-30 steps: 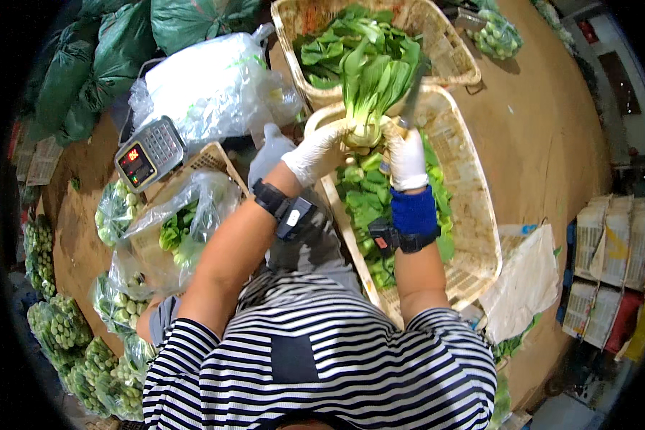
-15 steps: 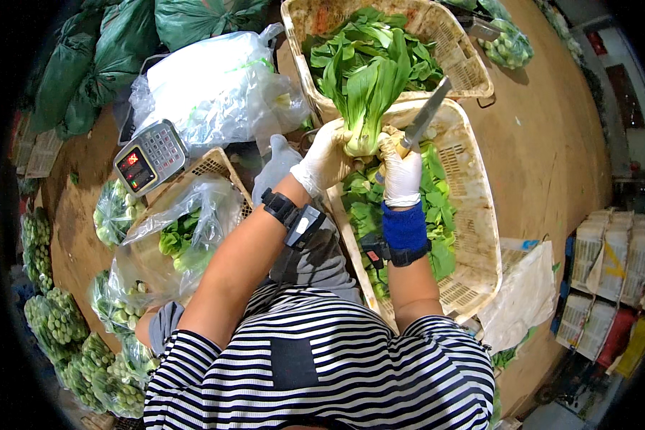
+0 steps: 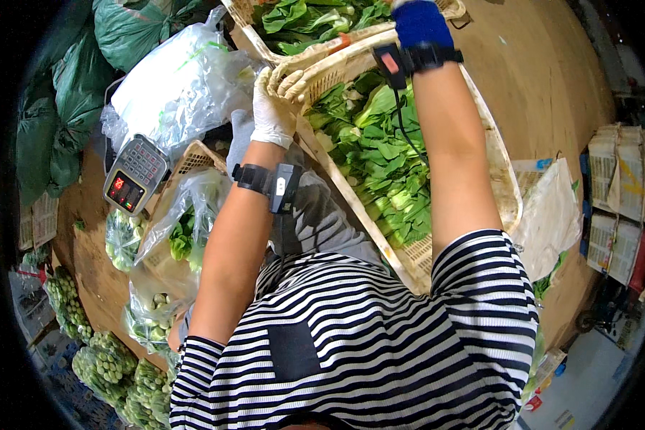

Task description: The person sits on the floor and trims leafy green vegetables using a knife, removing unwanted parts. They place the trimmed vegetables into plastic bags, weigh them on a digital scale, and tie the bags shut before setting them aside.

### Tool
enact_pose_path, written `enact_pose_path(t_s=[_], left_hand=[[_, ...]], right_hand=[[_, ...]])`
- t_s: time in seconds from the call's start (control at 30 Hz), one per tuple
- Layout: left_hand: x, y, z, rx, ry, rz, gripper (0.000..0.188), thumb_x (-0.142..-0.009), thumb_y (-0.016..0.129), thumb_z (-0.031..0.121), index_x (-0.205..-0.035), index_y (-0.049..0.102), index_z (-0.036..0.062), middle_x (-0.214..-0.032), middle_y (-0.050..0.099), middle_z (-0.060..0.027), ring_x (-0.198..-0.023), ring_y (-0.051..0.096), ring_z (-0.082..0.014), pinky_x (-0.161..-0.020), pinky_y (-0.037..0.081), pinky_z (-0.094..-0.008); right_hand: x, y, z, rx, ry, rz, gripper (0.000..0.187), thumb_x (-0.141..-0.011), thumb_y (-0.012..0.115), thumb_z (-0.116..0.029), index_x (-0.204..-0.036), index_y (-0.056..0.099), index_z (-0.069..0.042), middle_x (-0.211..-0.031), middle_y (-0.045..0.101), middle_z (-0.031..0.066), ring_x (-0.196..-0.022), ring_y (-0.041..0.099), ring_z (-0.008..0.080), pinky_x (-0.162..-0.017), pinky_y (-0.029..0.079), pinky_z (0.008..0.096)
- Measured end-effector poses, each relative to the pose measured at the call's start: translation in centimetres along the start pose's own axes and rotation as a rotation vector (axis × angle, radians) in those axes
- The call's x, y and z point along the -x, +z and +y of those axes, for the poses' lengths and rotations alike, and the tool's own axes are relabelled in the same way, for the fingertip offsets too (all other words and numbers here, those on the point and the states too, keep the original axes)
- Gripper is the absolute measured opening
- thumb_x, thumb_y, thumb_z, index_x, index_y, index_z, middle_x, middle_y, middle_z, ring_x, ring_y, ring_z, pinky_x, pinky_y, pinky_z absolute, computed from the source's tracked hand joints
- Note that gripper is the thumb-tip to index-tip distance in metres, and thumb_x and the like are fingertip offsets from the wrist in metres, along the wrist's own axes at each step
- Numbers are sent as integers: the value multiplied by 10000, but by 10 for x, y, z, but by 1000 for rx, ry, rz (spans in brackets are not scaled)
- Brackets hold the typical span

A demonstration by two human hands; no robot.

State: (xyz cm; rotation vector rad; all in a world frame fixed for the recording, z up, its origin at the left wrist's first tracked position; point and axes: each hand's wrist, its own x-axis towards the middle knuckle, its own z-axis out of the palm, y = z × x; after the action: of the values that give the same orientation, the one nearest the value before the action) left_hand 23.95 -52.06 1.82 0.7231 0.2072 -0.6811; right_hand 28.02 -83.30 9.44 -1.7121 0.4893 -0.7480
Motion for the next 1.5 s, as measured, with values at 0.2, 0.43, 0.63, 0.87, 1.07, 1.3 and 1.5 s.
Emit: enact_pose_path(t_s=[0.2,0.43,0.63,0.87,1.07,1.3,1.5], left_hand=[[5,-36,12,-4,40,98,456,-880,418,462,-1131,511,93,-953,609,-93,-729,551,-174,-642,414,-284],[3,-17,1,-92,-4,57,439,-886,428,450,-1128,519,95,-814,611,-32,-679,555,-140,-591,393,-269],[-5,-13,-7,-121,-41,49,398,-886,438,432,-1101,537,111,-795,635,-30,-640,557,-128,-540,381,-243],[-3,-5,-16,-503,-234,-4,315,-826,543,391,-989,577,123,-779,622,-10,-622,529,-84,-541,370,-227],[21,13,-19,-541,-282,-604,469,-740,724,281,-1115,524,83,-929,596,4,-805,559,-82,-667,448,-220],[9,0,-21,-533,93,-349,588,-682,773,144,-1155,452,5,-958,592,-58,-836,582,-111,-713,483,-252],[11,0,-15,-293,150,-161,496,-730,707,63,-1157,456,32,-1057,565,-64,-920,575,-144,-753,495,-272]], right_hand=[[127,10,98,698,191,-6,692,-708,630,-563,-963,588,80,-971,606,282,-948,574,389,-816,447,402],[201,1,221,926,801,49,631,-661,742,-412,-1036,574,66,-1030,611,242,-987,588,334,-838,465,374],[207,-30,212,857,555,138,515,-633,741,-319,-975,559,20,-975,613,221,-929,584,354,-816,449,386],[212,-56,71,-182,466,-73,169,-770,685,-125,-885,583,-56,-667,542,-23,-399,447,72,-323,330,205],[188,-30,7,-146,276,-202,274,-770,719,-233,-902,583,-36,-691,563,-20,-441,445,63,-378,345,208],[221,35,-9,335,93,-159,383,-738,748,-306,-911,587,-6,-697,579,11,-557,490,85,-539,418,249],[240,45,-4,100,371,-50,206,-790,695,-190,-803,578,-21,-619,555,-4,-478,454,77,-436,354,242]])
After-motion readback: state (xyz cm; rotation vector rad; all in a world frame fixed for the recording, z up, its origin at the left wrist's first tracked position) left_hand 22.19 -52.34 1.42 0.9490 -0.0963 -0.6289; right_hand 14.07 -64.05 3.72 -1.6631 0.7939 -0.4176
